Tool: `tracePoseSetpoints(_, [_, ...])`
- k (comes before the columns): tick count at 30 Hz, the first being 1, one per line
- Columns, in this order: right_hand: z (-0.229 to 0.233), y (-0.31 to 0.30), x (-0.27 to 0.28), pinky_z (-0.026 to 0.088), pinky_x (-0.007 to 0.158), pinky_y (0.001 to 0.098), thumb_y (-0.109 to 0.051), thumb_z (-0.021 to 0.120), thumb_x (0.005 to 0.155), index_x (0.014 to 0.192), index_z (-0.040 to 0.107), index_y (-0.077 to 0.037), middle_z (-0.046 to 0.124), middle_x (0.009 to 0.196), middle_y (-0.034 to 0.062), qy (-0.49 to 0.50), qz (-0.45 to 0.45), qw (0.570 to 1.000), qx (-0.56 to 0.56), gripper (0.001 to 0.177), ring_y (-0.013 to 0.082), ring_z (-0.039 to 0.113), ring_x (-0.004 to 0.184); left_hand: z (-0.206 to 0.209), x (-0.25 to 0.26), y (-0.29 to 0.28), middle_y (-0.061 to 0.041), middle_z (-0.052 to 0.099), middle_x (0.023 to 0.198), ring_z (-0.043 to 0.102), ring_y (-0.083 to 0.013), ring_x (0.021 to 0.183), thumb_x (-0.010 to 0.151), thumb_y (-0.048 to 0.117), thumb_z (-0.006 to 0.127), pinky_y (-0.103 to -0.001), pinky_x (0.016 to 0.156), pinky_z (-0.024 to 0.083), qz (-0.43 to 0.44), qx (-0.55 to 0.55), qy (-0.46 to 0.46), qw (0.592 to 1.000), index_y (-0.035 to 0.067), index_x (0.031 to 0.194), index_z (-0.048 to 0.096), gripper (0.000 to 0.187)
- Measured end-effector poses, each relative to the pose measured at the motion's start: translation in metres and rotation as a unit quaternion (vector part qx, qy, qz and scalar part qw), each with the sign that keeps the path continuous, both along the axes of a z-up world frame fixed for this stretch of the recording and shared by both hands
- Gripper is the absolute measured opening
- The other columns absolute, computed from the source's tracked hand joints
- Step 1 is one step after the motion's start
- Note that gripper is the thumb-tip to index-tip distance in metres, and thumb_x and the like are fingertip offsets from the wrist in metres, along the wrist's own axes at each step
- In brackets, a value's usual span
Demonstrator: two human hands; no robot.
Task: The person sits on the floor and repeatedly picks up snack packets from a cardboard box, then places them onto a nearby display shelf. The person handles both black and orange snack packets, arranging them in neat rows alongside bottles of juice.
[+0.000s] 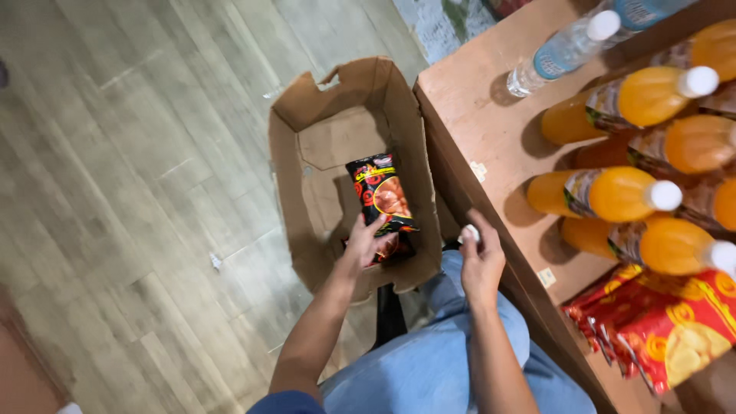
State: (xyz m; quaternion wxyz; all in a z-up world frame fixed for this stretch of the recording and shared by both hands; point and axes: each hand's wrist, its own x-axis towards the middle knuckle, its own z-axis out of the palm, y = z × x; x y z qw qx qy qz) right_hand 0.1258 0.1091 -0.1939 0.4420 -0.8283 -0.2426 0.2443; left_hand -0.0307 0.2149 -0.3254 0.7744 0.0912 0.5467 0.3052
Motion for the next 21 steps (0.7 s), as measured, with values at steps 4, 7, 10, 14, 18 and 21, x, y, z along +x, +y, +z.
tracePoseSetpoints(4, [0.006,-0.015,-0.013,0.056,0.077,0.0379,-0.016,0.080,0.091,0.112,0.072,-0.018,0.073,0.098,0.0055,-0.072,-0.012,0.997,0.004,0.023,0.0231,0.068,0.086,0.064,-0.001,-0.027,-0.017,0.027,0.161,0.048,-0.0440,0.132,0.091,0.012,0.082,-0.069,0.097,0.051,-0.024,0.065,-0.059,0.996,0.015,0.152,0.034,0.077])
tracePoseSetpoints(7, [0.023,-0.028,-0.028,0.055,0.074,0.0307,-0.014,0.088,0.081,0.095,0.075,-0.018,0.064,0.107,0.0031,-0.245,0.065,0.963,0.093,0.019,0.0231,0.065,0.091,0.123,0.005,-0.052,-0.021,0.011,0.167,0.038,-0.0530,0.139,0.087,0.012,0.084,-0.068,0.094,0.053,-0.036,0.085,-0.112,0.989,0.017,0.161,0.019,0.098])
tracePoseSetpoints(10, [0.047,-0.048,-0.051,0.043,0.081,0.0317,-0.008,0.084,0.079,0.088,0.072,-0.022,0.060,0.089,-0.0029,-0.387,0.093,0.913,0.094,0.021,0.0195,0.059,0.088,0.155,0.012,-0.077,-0.013,0.017,0.164,0.038,-0.0397,0.138,0.091,0.024,0.080,-0.053,0.090,0.058,-0.079,0.089,-0.111,0.987,0.029,0.160,0.021,0.091])
tracePoseSetpoints(14, [0.082,-0.084,-0.076,0.039,0.089,0.0358,-0.008,0.085,0.079,0.085,0.072,-0.022,0.069,0.085,-0.0065,-0.432,0.029,0.884,0.176,0.021,0.0206,0.062,0.082,0.186,0.011,-0.108,-0.007,0.041,0.138,0.054,-0.0260,0.113,0.095,0.017,0.076,-0.043,0.082,0.064,-0.081,0.072,-0.176,0.978,0.023,0.139,0.043,0.055])
tracePoseSetpoints(18, [0.105,-0.123,-0.100,0.036,0.106,0.0445,-0.013,0.083,0.079,0.085,0.072,-0.023,0.073,0.085,-0.0084,-0.448,0.066,0.873,0.182,0.016,0.0175,0.066,0.084,0.215,-0.007,-0.130,-0.004,0.053,0.125,0.058,-0.0173,0.094,0.089,0.008,0.079,-0.030,0.071,0.062,-0.144,0.083,-0.225,0.960,0.024,0.130,0.053,0.051])
tracePoseSetpoints(21, [0.116,-0.155,-0.107,0.039,0.106,0.0437,-0.012,0.079,0.081,0.091,0.074,-0.022,0.074,0.089,-0.0059,-0.407,0.120,0.884,0.198,0.015,0.0190,0.068,0.089,0.220,-0.027,-0.148,-0.006,0.056,0.129,0.058,-0.0219,0.093,0.082,-0.006,0.074,-0.034,0.067,0.060,-0.227,0.103,-0.239,0.939,0.026,0.135,0.054,0.065])
